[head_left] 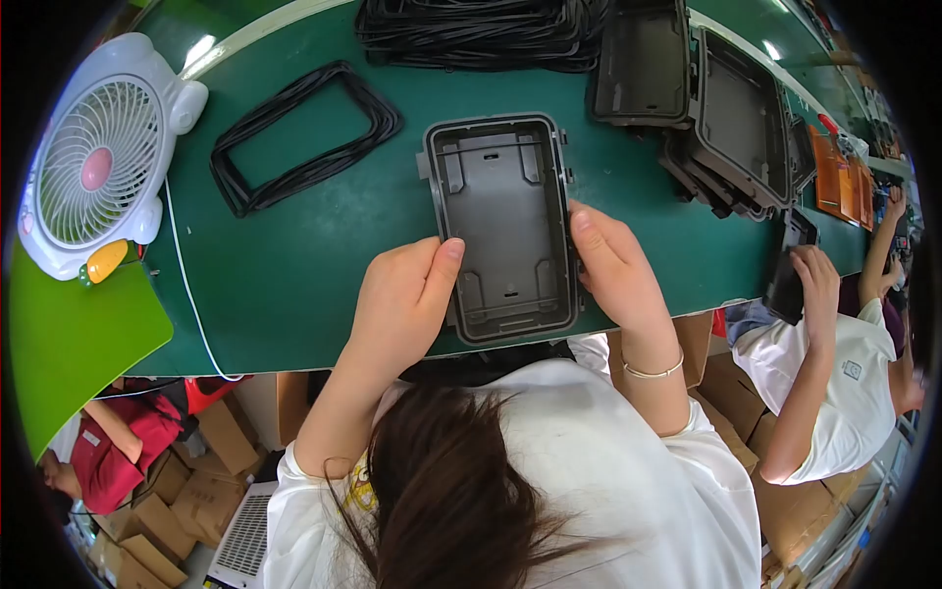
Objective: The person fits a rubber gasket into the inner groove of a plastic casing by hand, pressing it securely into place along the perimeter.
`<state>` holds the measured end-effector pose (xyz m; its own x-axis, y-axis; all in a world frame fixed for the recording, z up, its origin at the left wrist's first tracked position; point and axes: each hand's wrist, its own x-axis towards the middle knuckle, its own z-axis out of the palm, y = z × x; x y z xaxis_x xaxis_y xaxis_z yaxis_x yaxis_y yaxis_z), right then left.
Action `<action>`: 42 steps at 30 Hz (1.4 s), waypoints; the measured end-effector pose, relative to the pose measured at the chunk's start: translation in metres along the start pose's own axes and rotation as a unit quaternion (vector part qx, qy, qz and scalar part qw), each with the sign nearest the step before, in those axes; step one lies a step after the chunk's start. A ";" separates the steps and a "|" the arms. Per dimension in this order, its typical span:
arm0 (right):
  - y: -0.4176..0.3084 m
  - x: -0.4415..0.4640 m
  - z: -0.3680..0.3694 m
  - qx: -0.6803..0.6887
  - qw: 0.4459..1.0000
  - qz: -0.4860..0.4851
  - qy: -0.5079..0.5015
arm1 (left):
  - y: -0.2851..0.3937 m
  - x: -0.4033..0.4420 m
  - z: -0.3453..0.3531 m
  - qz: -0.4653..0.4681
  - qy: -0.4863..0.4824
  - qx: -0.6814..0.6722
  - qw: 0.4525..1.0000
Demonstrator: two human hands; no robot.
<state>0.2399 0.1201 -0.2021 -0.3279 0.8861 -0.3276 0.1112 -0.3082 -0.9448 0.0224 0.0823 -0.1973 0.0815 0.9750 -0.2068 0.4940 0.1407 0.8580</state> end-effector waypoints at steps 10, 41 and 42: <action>-0.021 0.025 0.006 -0.263 0.963 -0.022 0.063 | -0.001 0.007 0.005 0.012 0.037 0.019 0.999; -0.012 -0.014 0.010 -0.331 0.940 -0.034 0.077 | 0.001 -0.021 0.010 0.050 -0.009 0.095 0.994; -0.019 -0.013 0.011 -0.349 0.935 0.002 0.060 | -0.001 -0.020 0.010 0.048 -0.010 0.097 0.994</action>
<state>0.2320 0.1110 -0.1802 -0.2221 0.9309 -0.2898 0.7113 -0.0486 -0.7012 0.0287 0.0608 -0.1984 0.1530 0.9784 -0.1388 0.6399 0.0090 0.7684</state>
